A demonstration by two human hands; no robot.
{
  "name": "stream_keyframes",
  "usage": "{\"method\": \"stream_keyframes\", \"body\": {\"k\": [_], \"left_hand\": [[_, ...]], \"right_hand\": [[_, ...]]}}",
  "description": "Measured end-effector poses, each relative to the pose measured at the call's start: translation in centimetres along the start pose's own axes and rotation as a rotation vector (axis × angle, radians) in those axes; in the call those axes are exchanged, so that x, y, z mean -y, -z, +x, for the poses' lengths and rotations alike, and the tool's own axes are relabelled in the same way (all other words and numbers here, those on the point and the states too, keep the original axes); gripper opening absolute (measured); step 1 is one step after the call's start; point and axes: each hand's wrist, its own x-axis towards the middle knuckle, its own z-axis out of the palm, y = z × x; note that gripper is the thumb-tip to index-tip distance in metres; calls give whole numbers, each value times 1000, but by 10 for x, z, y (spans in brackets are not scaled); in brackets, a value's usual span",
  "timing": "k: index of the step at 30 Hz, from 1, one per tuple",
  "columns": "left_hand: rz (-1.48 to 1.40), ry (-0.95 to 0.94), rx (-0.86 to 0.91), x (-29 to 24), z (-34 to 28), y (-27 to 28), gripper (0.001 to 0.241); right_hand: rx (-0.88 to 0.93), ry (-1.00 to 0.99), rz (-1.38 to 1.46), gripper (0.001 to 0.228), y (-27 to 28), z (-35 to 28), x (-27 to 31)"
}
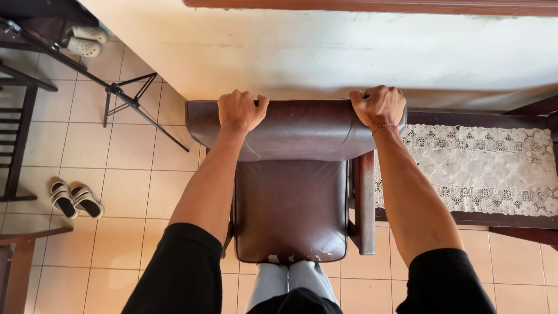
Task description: The recorder tidies up a patio area by aligning chairs, organizing footwear, and sweeping the floor with a broom and dustpan.
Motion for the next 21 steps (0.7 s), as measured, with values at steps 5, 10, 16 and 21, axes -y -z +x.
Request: {"method": "stream_keyframes", "body": {"k": [5, 10, 16, 21], "left_hand": [[29, -6, -40, 1, 9, -17, 57], [2, -64, -284, 8, 24, -34, 52], [27, 58, 2, 5, 31, -19, 61], [-12, 17, -78, 11, 40, -31, 55]], "right_hand": [[-7, 29, -63, 43, -12, 11, -7], [-10, 22, -24, 46, -19, 25, -5], [31, -14, 4, 44, -27, 36, 3], [70, -75, 28, 44, -22, 41, 13]]}}
